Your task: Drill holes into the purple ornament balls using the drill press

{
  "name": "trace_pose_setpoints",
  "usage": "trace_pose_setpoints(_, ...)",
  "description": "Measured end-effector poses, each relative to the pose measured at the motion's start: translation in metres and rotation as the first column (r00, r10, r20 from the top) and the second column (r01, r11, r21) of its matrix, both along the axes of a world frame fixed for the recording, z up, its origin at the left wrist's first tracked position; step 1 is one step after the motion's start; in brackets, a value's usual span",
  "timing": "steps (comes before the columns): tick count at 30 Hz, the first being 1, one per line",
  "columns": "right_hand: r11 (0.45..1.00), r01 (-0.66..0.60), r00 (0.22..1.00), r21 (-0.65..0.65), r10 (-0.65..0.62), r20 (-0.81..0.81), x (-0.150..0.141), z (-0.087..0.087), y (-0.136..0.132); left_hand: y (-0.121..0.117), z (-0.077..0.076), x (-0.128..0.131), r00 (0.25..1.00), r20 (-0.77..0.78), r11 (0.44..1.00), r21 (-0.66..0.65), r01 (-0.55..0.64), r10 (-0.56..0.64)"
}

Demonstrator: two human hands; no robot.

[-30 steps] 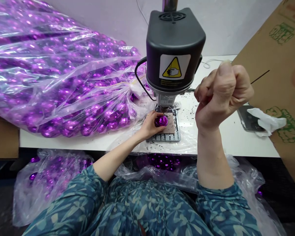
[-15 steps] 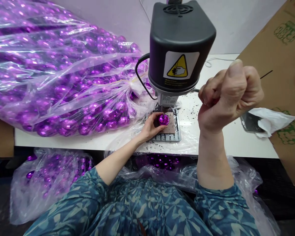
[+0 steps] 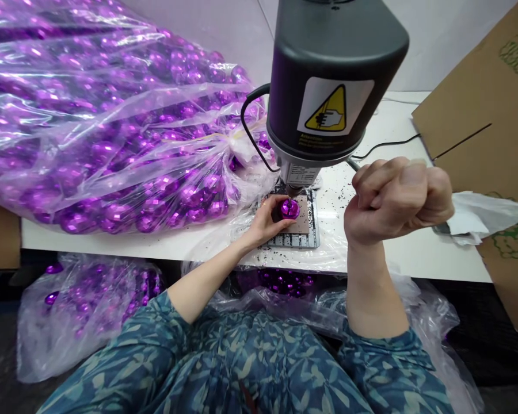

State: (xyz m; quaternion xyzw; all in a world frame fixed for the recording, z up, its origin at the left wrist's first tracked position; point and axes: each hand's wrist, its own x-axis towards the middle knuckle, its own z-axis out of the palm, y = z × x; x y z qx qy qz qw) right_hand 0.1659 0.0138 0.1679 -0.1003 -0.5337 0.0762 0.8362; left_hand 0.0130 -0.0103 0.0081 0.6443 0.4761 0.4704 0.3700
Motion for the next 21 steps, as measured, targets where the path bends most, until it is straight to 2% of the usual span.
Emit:
trace_pose_setpoints(8,0.992,0.126,0.992,-0.011,-0.126,0.004,0.002,-0.012,-0.001,-0.001,0.001,0.0,0.999,0.03,1.0,-0.009,0.014,-0.014)
trace_pose_setpoints(16,0.995,0.047,0.995,0.09,-0.054,0.08,0.006,-0.016,0.002,0.0,0.001,0.0,0.998,0.047,1.0,-0.01,0.028,-0.028)
trace_pose_setpoints(21,0.972,0.017,0.987,0.233,-0.053,0.149,0.004,-0.025,0.002,0.0,0.0,0.0,1.0,0.026,1.0,0.005,0.01,-0.011)
